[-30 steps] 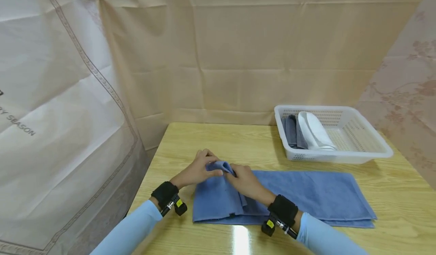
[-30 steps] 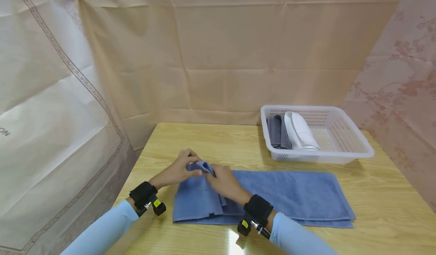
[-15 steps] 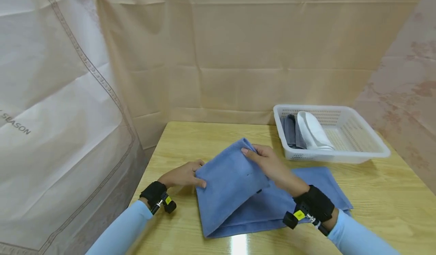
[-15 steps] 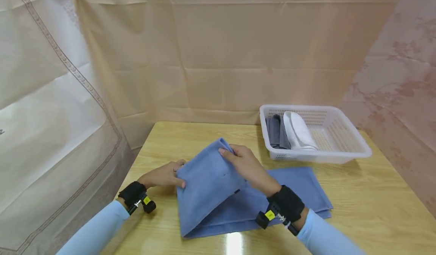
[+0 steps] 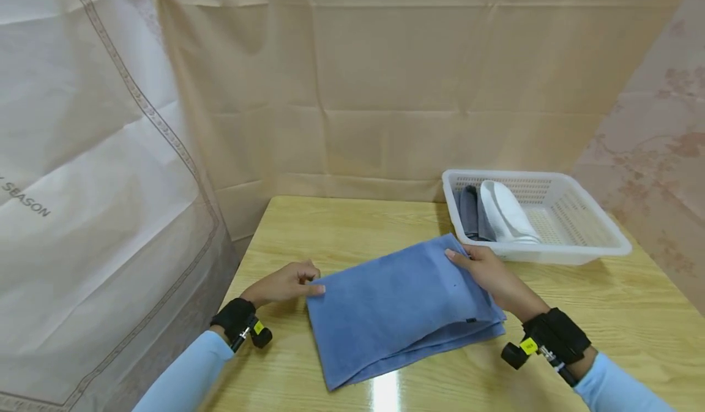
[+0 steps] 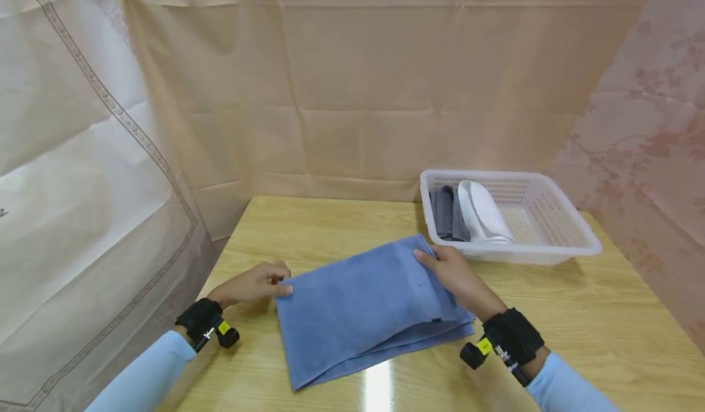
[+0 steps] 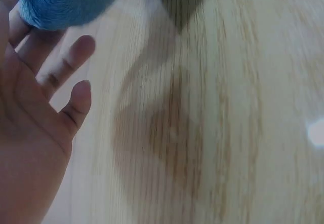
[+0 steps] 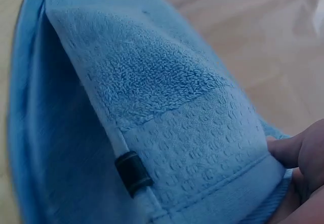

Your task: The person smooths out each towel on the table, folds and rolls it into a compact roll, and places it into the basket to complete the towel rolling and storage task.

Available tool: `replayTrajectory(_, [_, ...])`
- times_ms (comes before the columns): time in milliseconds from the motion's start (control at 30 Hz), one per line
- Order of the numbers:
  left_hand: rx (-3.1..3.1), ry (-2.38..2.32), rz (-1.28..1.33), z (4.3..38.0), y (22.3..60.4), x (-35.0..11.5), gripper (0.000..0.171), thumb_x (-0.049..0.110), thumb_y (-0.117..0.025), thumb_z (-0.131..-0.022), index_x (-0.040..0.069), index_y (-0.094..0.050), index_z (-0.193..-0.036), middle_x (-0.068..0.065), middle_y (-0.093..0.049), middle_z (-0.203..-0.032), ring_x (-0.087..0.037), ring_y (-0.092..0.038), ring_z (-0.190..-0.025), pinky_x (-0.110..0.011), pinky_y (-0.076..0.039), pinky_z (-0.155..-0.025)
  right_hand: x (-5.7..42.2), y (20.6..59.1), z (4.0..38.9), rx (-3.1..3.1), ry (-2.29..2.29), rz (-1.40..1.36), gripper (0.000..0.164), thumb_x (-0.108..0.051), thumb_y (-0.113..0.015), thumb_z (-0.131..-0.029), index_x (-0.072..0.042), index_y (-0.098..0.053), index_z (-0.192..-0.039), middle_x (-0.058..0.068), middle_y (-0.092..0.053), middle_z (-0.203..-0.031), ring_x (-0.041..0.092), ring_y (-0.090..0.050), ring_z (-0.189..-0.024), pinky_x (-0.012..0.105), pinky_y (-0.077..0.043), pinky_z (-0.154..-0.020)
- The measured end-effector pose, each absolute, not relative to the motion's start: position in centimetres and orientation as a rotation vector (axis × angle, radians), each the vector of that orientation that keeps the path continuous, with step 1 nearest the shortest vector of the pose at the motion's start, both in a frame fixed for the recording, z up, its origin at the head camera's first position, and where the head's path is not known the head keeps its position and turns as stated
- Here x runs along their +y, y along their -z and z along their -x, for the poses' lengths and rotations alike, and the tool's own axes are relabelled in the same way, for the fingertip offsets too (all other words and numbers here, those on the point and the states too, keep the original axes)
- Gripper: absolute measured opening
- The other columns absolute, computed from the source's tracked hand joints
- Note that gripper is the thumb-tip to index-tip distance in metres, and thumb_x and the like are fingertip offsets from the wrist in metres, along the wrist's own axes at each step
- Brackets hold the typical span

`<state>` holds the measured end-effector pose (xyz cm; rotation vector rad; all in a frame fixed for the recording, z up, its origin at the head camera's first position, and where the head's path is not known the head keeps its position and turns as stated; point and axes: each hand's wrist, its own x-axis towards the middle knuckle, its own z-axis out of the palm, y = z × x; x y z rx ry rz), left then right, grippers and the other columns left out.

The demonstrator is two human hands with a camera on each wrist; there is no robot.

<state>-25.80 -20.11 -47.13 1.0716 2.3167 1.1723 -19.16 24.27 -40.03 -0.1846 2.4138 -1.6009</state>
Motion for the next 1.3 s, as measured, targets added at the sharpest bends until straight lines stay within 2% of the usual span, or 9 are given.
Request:
replayTrajectory(100, [2.304, -1.156, -1.048, 25.7, 47.6, -20.0, 0.014, 0.030, -0.070, -0.100, 0.021, -0.064, -0.091, -0.001, -0.044, -0.085, -0.016, -0.043, -0.082, -0.032, -0.034, -0.074, 25.6, 42.1, 19.7, 2.447, 1.533, 0.142, 0.054, -0.032, -0.044, -0.112, 0.009, -0.047, -0.147, 0.027, -0.051, -0.143, 0.038, -0.048, -0.131, 0.055, -0.041, -0.104])
replayTrajectory(233, [2.358, -1.106, -0.973, 25.6, 48.3, -19.8, 0.011, 0.035, -0.073, -0.098, 0.027, -0.071, -0.105, 0.004, -0.049, -0.085, -0.013, -0.046, -0.080, -0.028, -0.037, -0.071, 26.5, 44.4, 20.9, 2.557, 1.453, 0.118, 0.043, -0.031, -0.048, -0.112, 0.007, -0.062, -0.126, 0.020, -0.060, -0.120, 0.031, -0.055, -0.109, 0.046, -0.046, -0.090])
replayTrajectory(400, [2.458, -0.959, -0.983, 25.4, 48.6, -19.2, 0.011, 0.042, -0.070, -0.098, 0.031, -0.071, -0.100, 0.006, -0.051, -0.082, -0.013, -0.045, -0.077, -0.028, -0.036, -0.069, 26.6, 46.3, 22.6, 2.751, 1.354, 0.126, 0.032, -0.029, -0.058, -0.107, 0.000, -0.063, -0.095, 0.006, -0.049, -0.084, 0.021, -0.047, -0.077, 0.035, -0.039, -0.067])
replayTrajectory(633, [2.527, -0.827, -1.038, 25.4, 48.3, -18.5, 0.014, 0.045, -0.070, -0.098, 0.031, -0.071, -0.099, 0.007, -0.051, -0.082, -0.013, -0.043, -0.077, -0.029, -0.035, -0.071, 26.9, 46.8, 23.3, 3.045, 1.057, 0.195, 0.031, -0.022, -0.068, -0.101, -0.006, -0.056, -0.077, 0.000, -0.040, -0.069, 0.018, -0.042, -0.062, 0.032, -0.032, -0.057])
replayTrajectory(800, [2.545, -0.841, -1.046, 25.5, 48.0, -18.4, 0.018, 0.044, -0.072, -0.097, 0.027, -0.068, -0.104, 0.007, -0.053, -0.084, -0.012, -0.047, -0.076, -0.029, -0.039, -0.071, 26.7, 47.1, 22.9, 3.212, 0.896, 0.291, 0.024, -0.016, -0.074, -0.096, 0.003, -0.060, -0.095, 0.010, -0.055, -0.073, 0.025, -0.053, -0.065, 0.039, -0.041, -0.058])
replayTrajectory(900, [2.536, -0.862, -1.074, 25.5, 48.2, -18.5, 0.030, 0.041, -0.073, -0.097, 0.022, -0.062, -0.117, 0.008, -0.051, -0.079, -0.009, -0.048, -0.071, -0.027, -0.040, -0.068, 26.3, 47.4, 21.9, 3.348, 0.802, 0.397, 0.036, -0.006, -0.081, -0.087, 0.009, -0.059, -0.110, 0.021, -0.064, -0.089, 0.037, -0.062, -0.078, 0.049, -0.050, -0.067])
replayTrajectory(1000, [2.533, -0.830, -1.132, 25.3, 48.4, -18.7, 0.041, 0.040, -0.072, -0.097, 0.023, -0.057, -0.131, 0.009, -0.049, -0.075, -0.008, -0.046, -0.071, -0.026, -0.039, -0.067, 25.5, 47.1, 19.8, 3.392, 0.669, 0.506, 0.037, -0.002, -0.085, -0.079, 0.006, -0.061, -0.107, 0.022, -0.063, -0.091, 0.041, -0.063, -0.082, 0.052, -0.052, -0.069])
replayTrajectory(1133, [2.527, -0.790, -1.181, 24.7, 48.2, -19.2, 0.039, 0.038, -0.073, -0.097, 0.030, -0.064, -0.134, 0.008, -0.053, -0.081, -0.009, -0.045, -0.076, -0.026, -0.038, -0.068, 23.6, 46.2, 17.0, 3.163, 0.488, 0.570, 0.028, -0.022, -0.082, -0.089, 0.000, -0.066, -0.095, 0.012, -0.059, -0.083, 0.029, -0.062, -0.075, 0.046, -0.052, -0.064])
replayTrajectory(1300, [2.436, -0.874, -1.183, 24.3, 47.6, -19.4, 0.026, 0.034, -0.080, -0.091, 0.027, -0.077, -0.115, 0.004, -0.059, -0.082, -0.006, -0.051, -0.072, -0.023, -0.043, -0.065, 21.2, 45.4, 16.8, 2.904, 0.482, 0.628, 0.066, -0.044, -0.069, -0.098, 0.018, -0.061, -0.120, 0.033, -0.063, -0.108, 0.048, -0.062, -0.104, 0.059, -0.051, -0.088])
